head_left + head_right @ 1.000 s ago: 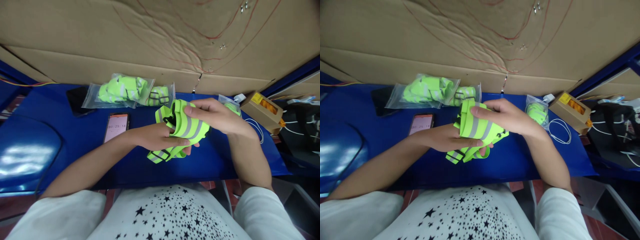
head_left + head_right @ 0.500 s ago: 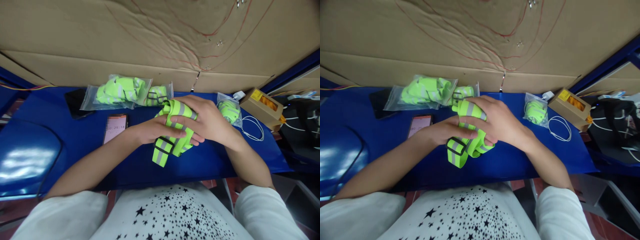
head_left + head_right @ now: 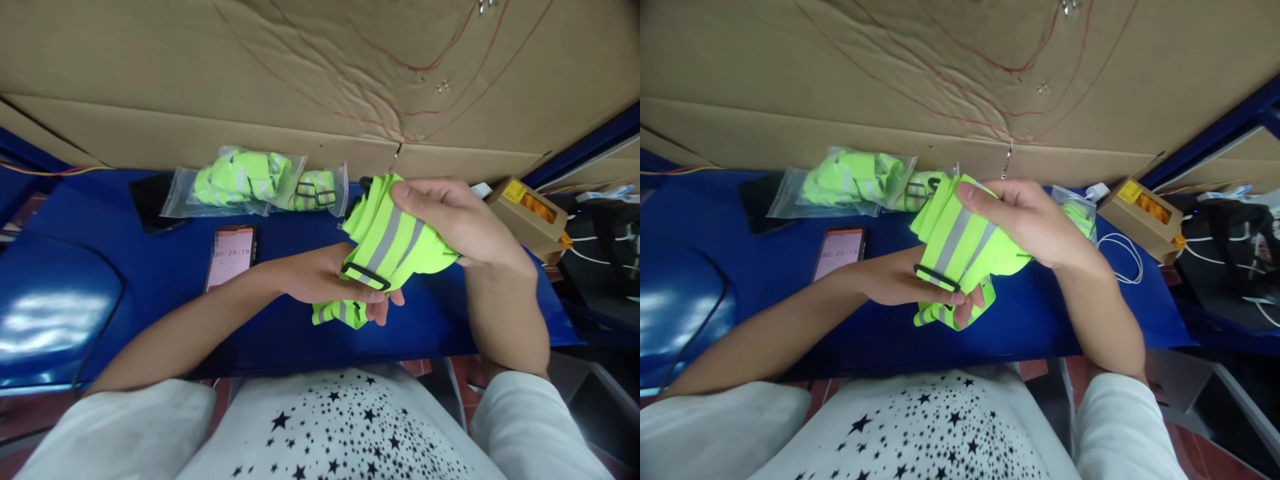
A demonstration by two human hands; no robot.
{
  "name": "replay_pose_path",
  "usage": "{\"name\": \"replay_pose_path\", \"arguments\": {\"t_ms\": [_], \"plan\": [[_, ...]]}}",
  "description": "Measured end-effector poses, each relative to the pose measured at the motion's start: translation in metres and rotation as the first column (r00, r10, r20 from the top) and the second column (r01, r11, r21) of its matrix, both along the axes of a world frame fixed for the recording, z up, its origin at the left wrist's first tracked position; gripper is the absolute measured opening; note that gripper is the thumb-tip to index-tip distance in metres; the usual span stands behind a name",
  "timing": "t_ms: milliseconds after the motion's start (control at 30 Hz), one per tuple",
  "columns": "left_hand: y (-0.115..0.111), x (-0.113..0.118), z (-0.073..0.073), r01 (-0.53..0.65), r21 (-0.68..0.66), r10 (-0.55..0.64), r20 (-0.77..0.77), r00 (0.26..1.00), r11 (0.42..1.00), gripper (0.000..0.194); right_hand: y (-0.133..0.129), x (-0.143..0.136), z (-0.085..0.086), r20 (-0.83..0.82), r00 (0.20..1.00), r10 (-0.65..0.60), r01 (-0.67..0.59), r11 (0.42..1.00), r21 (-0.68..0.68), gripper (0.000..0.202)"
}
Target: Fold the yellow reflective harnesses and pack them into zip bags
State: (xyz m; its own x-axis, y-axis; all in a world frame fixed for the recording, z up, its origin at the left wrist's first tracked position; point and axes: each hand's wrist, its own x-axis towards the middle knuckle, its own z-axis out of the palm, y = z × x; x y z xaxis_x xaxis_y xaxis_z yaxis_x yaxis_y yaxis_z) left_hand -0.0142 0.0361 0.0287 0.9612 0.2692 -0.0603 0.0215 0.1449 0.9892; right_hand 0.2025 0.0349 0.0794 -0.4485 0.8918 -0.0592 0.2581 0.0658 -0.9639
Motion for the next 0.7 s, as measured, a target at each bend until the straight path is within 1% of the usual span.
{"name": "replay_pose_path", "arguments": {"t_ms": [33,67,167,200,267,367,400,433,467,500,567,633,667,700], "plan": [[-0.001,0.000,0.001,0.003,0.016,-0.003,-0.001,1.000,1.000,0.024,0.004,0.001,-0.005,0.027,0.999,0.038,-0.038,0.999,-0.010,0.039],[-0.002,-0.001,0.002,0.007,0.022,-0.007,0.002,1.000,1.000,0.027,0.009,0.000,-0.010,0.075,0.996,0.058,-0.059,0.998,0.015,0.039],[-0.002,-0.002,0.001,-0.011,0.016,0.010,0.032,0.999,1.000,0.034,0.019,-0.001,-0.021,0.223,0.974,0.040,-0.077,0.984,0.159,0.039],[-0.001,-0.002,-0.001,-0.022,0.011,0.022,0.046,0.999,1.000,0.036,0.020,-0.001,-0.021,0.251,0.967,0.033,-0.082,0.979,0.189,0.040],[0.002,-0.001,-0.005,-0.035,-0.008,0.035,0.072,0.997,0.999,0.039,0.018,-0.001,-0.017,0.279,0.958,0.062,-0.119,0.974,0.192,0.043],[0.008,-0.001,-0.010,-0.042,-0.012,0.042,0.091,0.995,0.999,0.037,0.008,-0.002,-0.008,0.356,0.911,0.210,-0.272,0.953,0.131,0.046],[0.009,-0.002,-0.011,-0.046,-0.003,0.046,0.090,0.995,0.999,0.034,0.005,-0.004,-0.007,0.391,0.888,0.242,-0.315,0.939,0.134,0.046],[0.010,-0.002,-0.012,-0.052,-0.002,0.052,0.086,0.995,0.999,0.031,0.002,-0.007,-0.008,0.427,0.870,0.245,-0.339,0.927,0.159,0.047],[0.011,-0.003,-0.012,-0.060,-0.022,0.061,0.078,0.995,0.998,0.028,-0.001,-0.011,-0.010,0.456,0.864,0.211,-0.334,0.920,0.206,0.049],[0.012,-0.003,-0.013,-0.070,-0.067,0.075,0.072,0.995,0.995,0.027,-0.002,-0.016,-0.012,0.474,0.868,0.147,-0.302,0.914,0.270,0.051],[0.013,-0.003,-0.014,-0.080,-0.221,0.099,0.074,0.992,0.972,0.027,-0.004,-0.024,-0.018,0.473,0.881,-0.016,-0.199,0.895,0.400,0.049],[0.014,-0.002,-0.015,-0.066,-0.354,0.111,0.110,0.988,0.933,0.031,-0.004,-0.027,-0.020,0.437,0.885,-0.160,-0.093,0.859,0.503,0.044],[0.014,-0.002,-0.015,-0.058,-0.382,0.116,0.130,0.985,0.922,0.033,-0.003,-0.026,-0.020,0.403,0.889,-0.215,-0.042,0.840,0.542,0.042],[0.014,-0.002,-0.015,-0.064,-0.382,0.125,0.138,0.982,0.922,0.035,-0.002,-0.024,-0.019,0.360,0.898,-0.252,0.004,0.824,0.567,0.041]]}}
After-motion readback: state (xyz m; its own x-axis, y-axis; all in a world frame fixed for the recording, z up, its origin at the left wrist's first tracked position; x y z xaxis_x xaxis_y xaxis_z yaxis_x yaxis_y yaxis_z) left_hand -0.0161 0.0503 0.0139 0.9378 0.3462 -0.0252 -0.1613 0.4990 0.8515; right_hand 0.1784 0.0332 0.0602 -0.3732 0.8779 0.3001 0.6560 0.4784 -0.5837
